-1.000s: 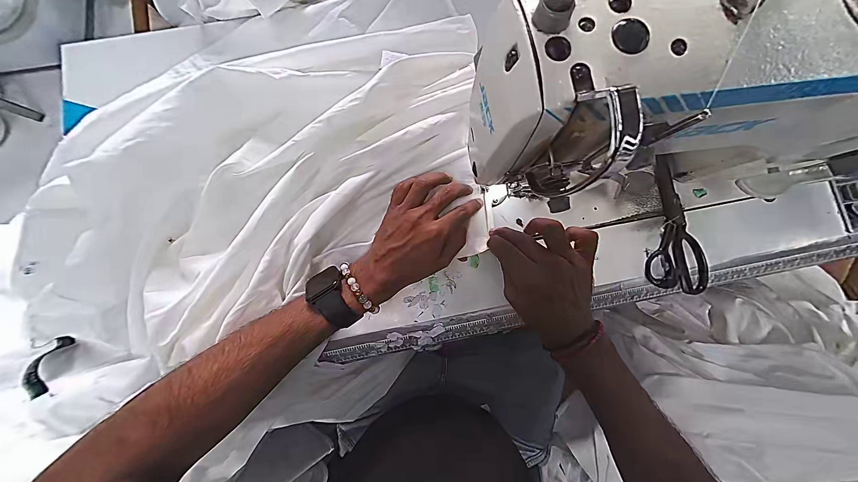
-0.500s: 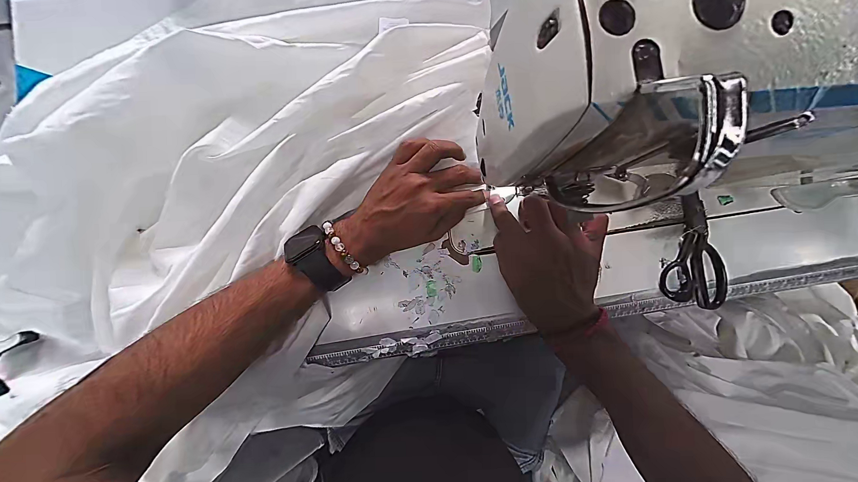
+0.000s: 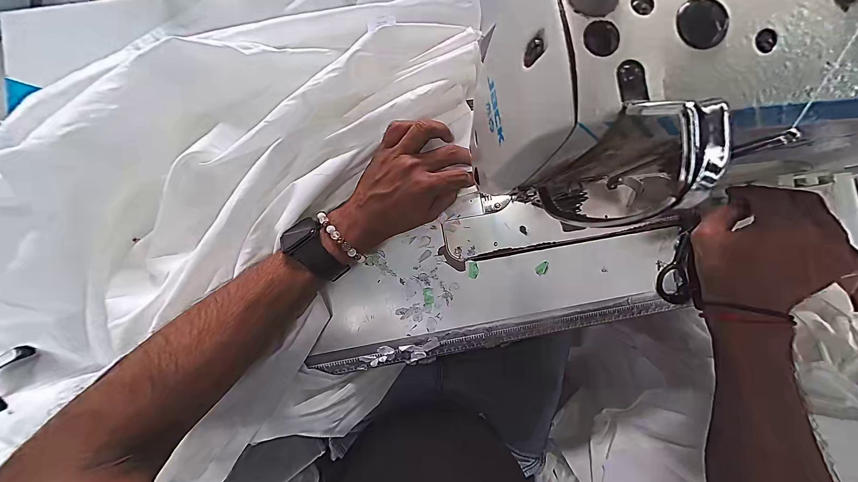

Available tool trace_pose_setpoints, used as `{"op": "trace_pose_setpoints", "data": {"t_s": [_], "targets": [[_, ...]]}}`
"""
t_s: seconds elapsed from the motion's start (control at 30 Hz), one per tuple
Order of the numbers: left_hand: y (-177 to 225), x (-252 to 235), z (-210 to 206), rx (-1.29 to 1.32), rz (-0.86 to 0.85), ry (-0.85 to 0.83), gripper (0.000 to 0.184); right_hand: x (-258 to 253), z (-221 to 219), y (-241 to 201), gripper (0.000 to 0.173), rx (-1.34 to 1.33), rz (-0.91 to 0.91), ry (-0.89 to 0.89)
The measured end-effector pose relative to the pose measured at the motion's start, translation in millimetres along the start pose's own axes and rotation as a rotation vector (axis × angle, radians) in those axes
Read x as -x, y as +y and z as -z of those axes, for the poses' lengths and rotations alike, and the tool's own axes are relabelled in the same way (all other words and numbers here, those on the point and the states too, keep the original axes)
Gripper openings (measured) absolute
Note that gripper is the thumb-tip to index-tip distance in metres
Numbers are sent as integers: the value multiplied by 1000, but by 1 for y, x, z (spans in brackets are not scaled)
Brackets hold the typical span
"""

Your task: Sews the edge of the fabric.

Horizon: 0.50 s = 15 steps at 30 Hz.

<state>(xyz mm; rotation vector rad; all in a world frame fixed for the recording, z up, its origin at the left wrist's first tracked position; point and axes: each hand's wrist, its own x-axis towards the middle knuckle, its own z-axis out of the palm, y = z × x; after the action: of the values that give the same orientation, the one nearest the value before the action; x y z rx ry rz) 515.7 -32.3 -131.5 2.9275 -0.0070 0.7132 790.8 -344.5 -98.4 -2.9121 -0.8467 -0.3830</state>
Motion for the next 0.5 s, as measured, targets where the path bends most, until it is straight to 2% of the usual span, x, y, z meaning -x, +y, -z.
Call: {"op": "trace_pose_setpoints", "data": {"t_s": [0.4,0.47,0.5], "targets": [[3,5,3,103,-120,-47,27,17,-12,0,38,-82,-31,61],[4,4,2,106,-91,-41,26,17,-12,-4,38,-72,-42,55],[1,1,3,90,-23,-63,28,16,-12,-6,39,-66,-45,52]]}}
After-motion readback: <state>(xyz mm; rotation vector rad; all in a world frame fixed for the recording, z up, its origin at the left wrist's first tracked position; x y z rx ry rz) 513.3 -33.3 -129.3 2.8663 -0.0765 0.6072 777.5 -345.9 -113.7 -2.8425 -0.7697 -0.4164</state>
